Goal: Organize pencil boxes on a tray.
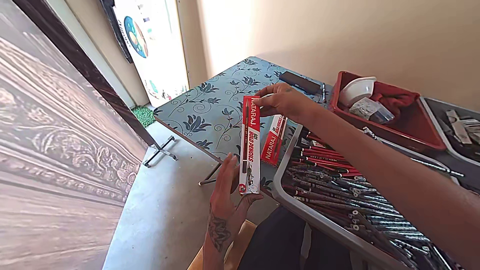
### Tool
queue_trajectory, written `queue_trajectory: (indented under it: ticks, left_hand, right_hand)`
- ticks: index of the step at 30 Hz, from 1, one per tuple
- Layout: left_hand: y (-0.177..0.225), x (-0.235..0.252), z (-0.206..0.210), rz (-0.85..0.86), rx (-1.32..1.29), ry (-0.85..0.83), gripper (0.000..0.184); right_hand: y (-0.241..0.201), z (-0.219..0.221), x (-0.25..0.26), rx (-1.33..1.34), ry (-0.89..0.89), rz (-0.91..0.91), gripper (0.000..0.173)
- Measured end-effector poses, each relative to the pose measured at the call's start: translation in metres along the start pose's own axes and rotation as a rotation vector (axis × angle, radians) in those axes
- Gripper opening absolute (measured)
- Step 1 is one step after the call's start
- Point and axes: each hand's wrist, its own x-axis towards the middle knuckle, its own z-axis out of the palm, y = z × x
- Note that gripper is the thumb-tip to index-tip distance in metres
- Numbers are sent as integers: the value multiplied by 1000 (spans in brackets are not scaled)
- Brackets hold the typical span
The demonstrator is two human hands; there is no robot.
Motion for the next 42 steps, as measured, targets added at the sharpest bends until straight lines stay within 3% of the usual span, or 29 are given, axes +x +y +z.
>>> queue_trajectory:
  ticks: [2,8,13,17,20,23,25,28,34,38,42]
  left_hand:
    - [-3,2,3,-22,19,56,87]
    - [-12,2,12,-1,184,88,61]
    - [-7,12,12,-9,260,103,53]
    - [5,36,2,-147,-132,179,70]
    - [1,59,-15,-139,-370,283,59]
    - [-2,91,-24,-206,-602,422,40]
    - [-4,120,-28,-288,-745,458,40]
    - [-5,177,-28,-481,-714,559,42]
    - [-26,263,-14,-547,-576,511,34]
    - [-50,291,23,-592,-266,258,30]
    - [-80,297,63,-637,-180,8,28]
  right_hand:
    - [3,-4,4,-6,3,5,19]
    - [8,-16,18,-128,56,65,39]
    - [10,-28,30,-152,87,-17,24]
    - [1,-43,33,-90,91,-47,21]
    - [-3,-58,27,29,59,-54,20]
    - [-3,-78,14,12,-114,-52,26]
    - [-1,-87,8,-17,-248,-28,28]
    - [-3,-84,-6,-40,-340,72,26]
    - [-7,-45,-25,-88,-316,219,4]
    - [-12,-16,-31,-196,-425,277,17]
    - [-5,1,-33,-303,-416,268,25]
